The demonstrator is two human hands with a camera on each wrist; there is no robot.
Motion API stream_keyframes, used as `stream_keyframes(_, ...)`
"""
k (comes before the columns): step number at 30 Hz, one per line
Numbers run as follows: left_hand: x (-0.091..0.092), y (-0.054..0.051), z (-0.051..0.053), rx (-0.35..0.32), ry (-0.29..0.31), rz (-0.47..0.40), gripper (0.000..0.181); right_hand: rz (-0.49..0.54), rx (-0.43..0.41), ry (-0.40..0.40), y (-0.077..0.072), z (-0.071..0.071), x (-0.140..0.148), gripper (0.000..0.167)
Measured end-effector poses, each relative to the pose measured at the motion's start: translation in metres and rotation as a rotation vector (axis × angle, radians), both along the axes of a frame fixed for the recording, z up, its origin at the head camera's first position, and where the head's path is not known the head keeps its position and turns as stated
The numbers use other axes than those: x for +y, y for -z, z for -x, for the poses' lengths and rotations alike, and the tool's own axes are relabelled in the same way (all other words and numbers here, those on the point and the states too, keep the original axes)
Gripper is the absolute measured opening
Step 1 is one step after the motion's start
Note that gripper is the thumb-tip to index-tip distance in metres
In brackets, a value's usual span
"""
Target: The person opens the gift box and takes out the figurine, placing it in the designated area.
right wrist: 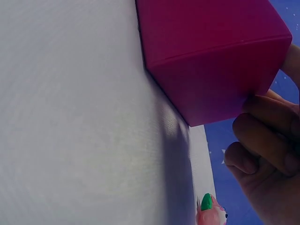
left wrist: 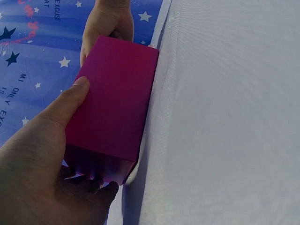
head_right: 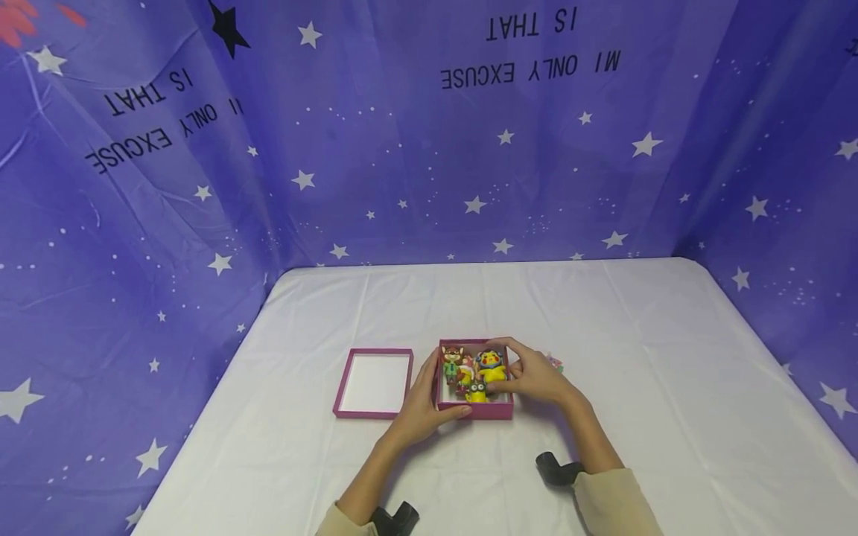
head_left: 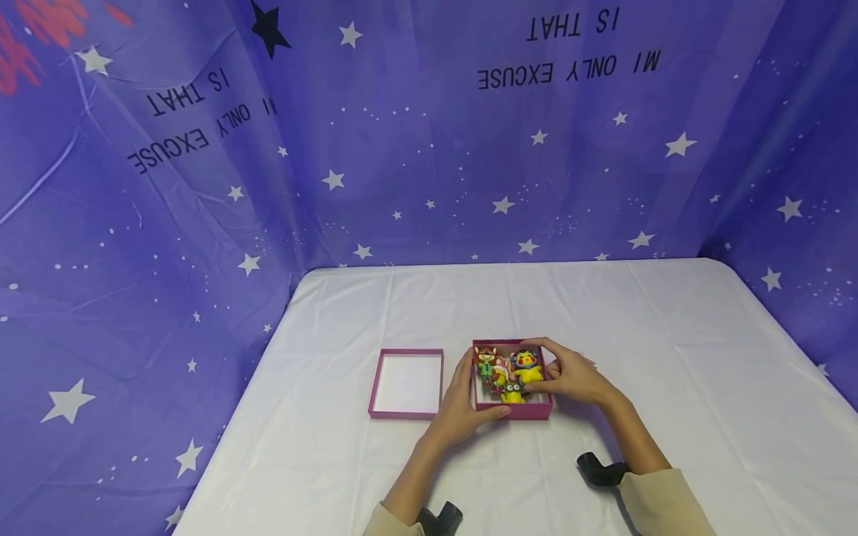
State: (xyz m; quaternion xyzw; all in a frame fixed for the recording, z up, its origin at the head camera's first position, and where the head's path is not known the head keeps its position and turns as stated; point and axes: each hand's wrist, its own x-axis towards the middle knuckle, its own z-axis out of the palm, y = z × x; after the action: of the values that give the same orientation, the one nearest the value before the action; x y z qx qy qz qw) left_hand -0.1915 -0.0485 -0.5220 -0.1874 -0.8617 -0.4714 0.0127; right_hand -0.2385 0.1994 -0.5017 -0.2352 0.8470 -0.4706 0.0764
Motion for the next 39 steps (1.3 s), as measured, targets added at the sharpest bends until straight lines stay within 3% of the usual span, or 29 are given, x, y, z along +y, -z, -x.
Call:
stream_keyframes(13,0.0002,-0.0005,0.0002,-0.02,-0.007,-0.006,0.11,-0.011,-0.003,0.007,0.0004,0.0009,-0.0007,0.065)
stream_keyframes(23,0.0004,-0.0021,0.0,-0.013,-0.006,-0.009,0.11,-0.075,0.037,0.035,-0.0063,-0.0015,-0.0013,0.065)
stream_keyframes(39,-0.0003,-0.001,0.0002,-0.017,0.0,-0.006,0.111,-0.082,0.085,0.017,-0.0075,-0.0005,-0.0012,0.067)
